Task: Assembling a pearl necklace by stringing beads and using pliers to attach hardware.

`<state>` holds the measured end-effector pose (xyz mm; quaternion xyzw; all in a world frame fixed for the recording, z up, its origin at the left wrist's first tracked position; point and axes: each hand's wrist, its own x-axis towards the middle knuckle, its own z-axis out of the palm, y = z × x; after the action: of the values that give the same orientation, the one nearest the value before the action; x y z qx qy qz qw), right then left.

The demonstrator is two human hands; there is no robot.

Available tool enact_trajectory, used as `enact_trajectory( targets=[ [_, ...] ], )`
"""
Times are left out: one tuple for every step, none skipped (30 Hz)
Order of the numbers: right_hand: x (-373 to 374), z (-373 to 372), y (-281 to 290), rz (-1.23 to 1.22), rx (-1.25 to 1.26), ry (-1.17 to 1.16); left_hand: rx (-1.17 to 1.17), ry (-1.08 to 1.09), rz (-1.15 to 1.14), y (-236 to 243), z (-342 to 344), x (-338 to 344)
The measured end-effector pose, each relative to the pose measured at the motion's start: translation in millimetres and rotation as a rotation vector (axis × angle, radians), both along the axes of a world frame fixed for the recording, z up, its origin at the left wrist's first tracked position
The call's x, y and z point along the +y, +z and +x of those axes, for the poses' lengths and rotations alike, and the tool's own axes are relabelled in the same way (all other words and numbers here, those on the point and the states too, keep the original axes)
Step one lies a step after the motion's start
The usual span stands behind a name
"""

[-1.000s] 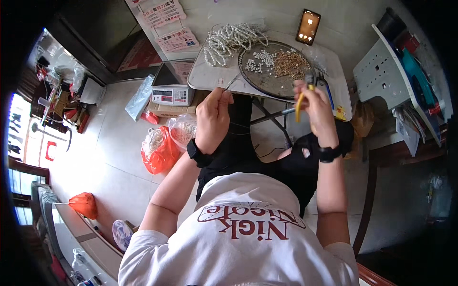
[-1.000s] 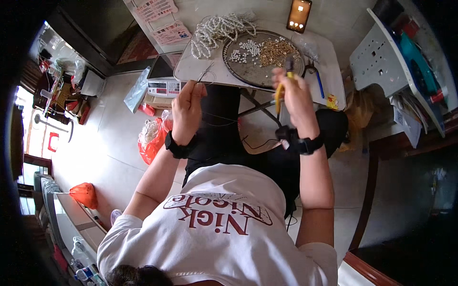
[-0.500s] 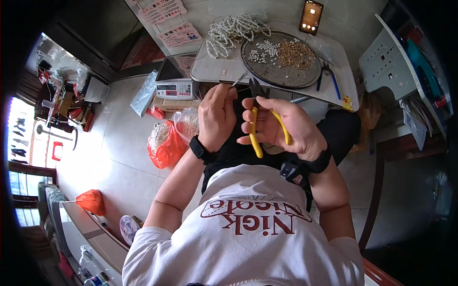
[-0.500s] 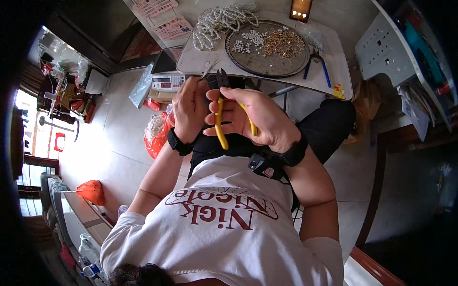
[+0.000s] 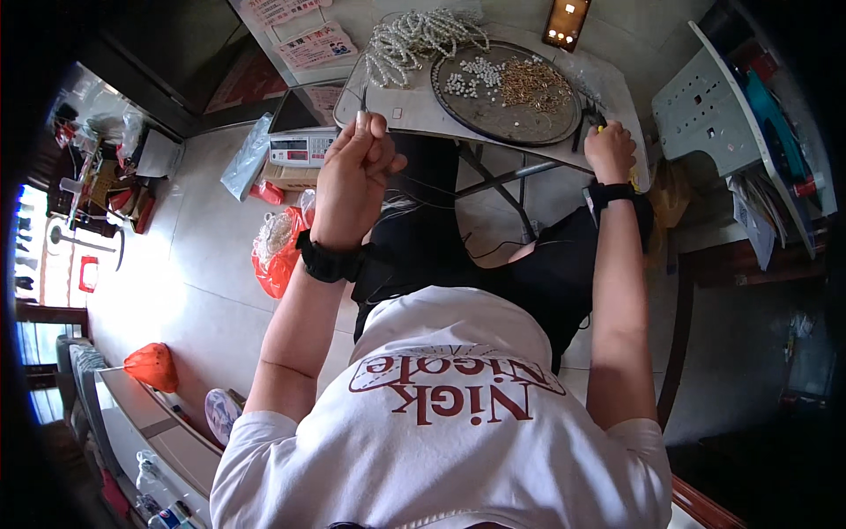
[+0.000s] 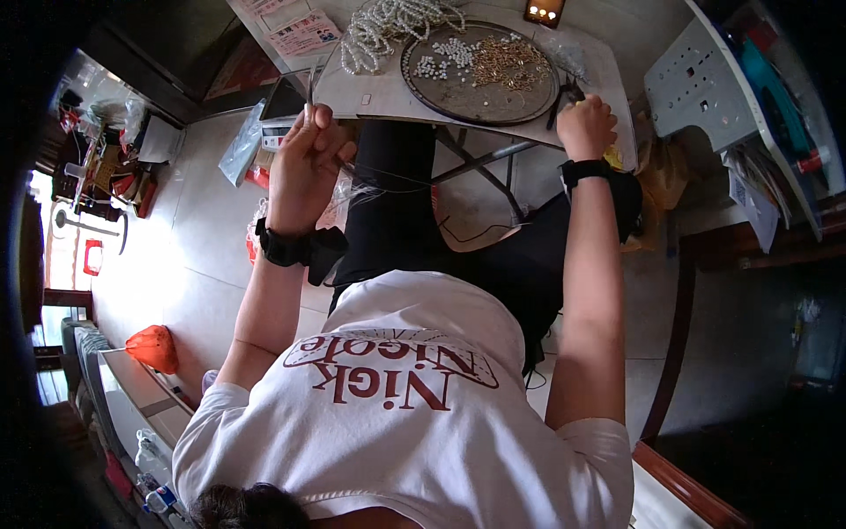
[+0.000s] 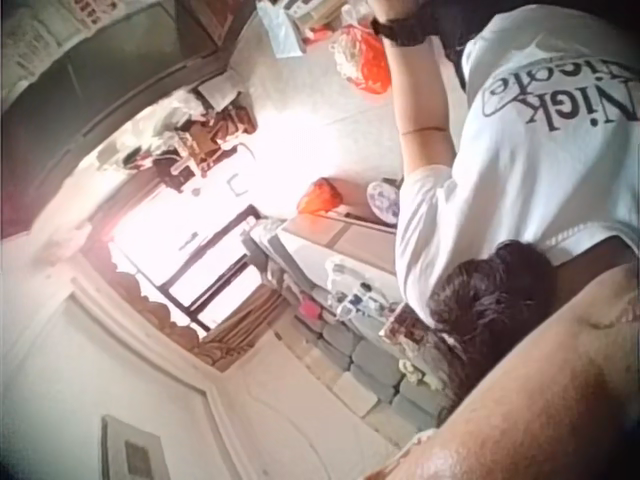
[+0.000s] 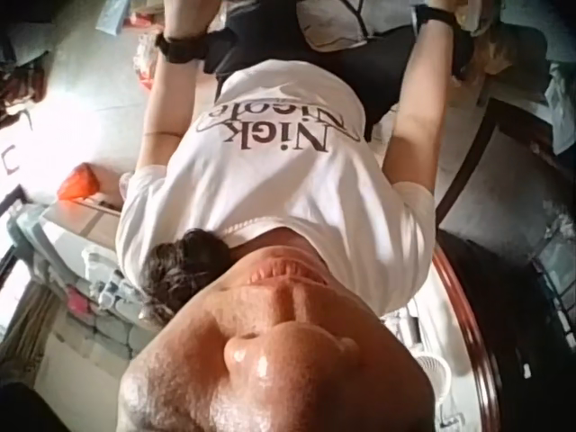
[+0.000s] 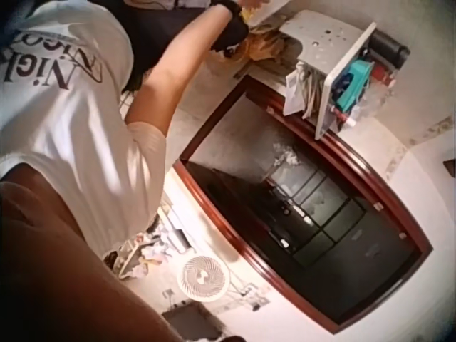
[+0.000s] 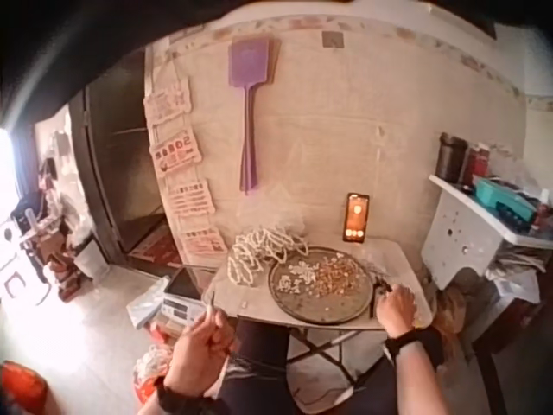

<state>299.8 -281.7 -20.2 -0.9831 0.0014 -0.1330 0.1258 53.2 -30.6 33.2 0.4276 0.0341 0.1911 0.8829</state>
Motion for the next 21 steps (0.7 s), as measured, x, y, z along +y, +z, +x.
enact_trajectory(
  targets=[
    [-1,3,-2,-0.066,-0.007,-0.003,-0.036,-0.045,-0.022,4,-1,2],
    [0,5,-6,0.008,-0.105,0.120,-0.073,-0.093,-0.044,7,-1,2],
    [8,-1,-1,0.084,-0.202,0.248,-0.079,-0.090,-0.071,9,-1,2],
    [18,-13,5,0.164,-0.294,0.371,-0.079,-0.089,-0.096,11,-1,0],
    [39,-45,20,0.544,-0.184,0.570,-0.074,-0.098,-0.127,10,0,-3],
    [58,-85,41,0.807,0.187,0.838,-0.076,-0.069,-0.124,8,1,-7],
    [75,-119,38,0.976,0.350,1.109,-0.080,-0.056,-0.121,8,5,-13],
    [86,-154,47,1.037,0.551,1.329,-0.088,-0.045,-0.121,8,9,-20],
    [92,-178,47,0.790,0.588,1.249,-0.112,-0.094,-0.145,13,7,-20],
    [94,-190,47,0.711,0.570,1.215,-0.134,-0.101,-0.084,12,4,-13],
    [94,-197,39,0.805,0.323,1.256,-0.160,-0.086,-0.145,18,1,-7],
    [87,-200,33,0.774,0.323,1.203,-0.179,-0.065,-0.155,18,-6,9],
    [81,-201,30,0.747,0.329,1.165,-0.183,0.022,-0.214,20,-14,24],
    [74,-200,28,0.751,0.369,1.175,-0.268,-0.056,-0.269,17,-21,44],
    [64,-199,28,0.755,0.412,1.190,-0.221,0.044,-0.238,10,-29,67],
    [56,-199,26,0.763,0.460,1.211,-0.230,0.042,-0.260,6,-35,84],
    [51,-194,15,0.767,0.413,1.239,-0.239,0.038,-0.282,3,-40,95],
    [46,-191,14,0.779,0.534,1.203,-0.227,0.081,-0.274,0,-46,102],
    [41,-190,15,0.789,0.650,1.169,-0.218,0.122,-0.261,-3,-52,108],
    [35,-186,16,0.844,0.887,1.135,-0.208,0.166,-0.247,-7,-57,113],
    [33,-184,15,0.889,1.134,1.090,-0.194,0.193,-0.189,-11,-60,119]
  ],
)
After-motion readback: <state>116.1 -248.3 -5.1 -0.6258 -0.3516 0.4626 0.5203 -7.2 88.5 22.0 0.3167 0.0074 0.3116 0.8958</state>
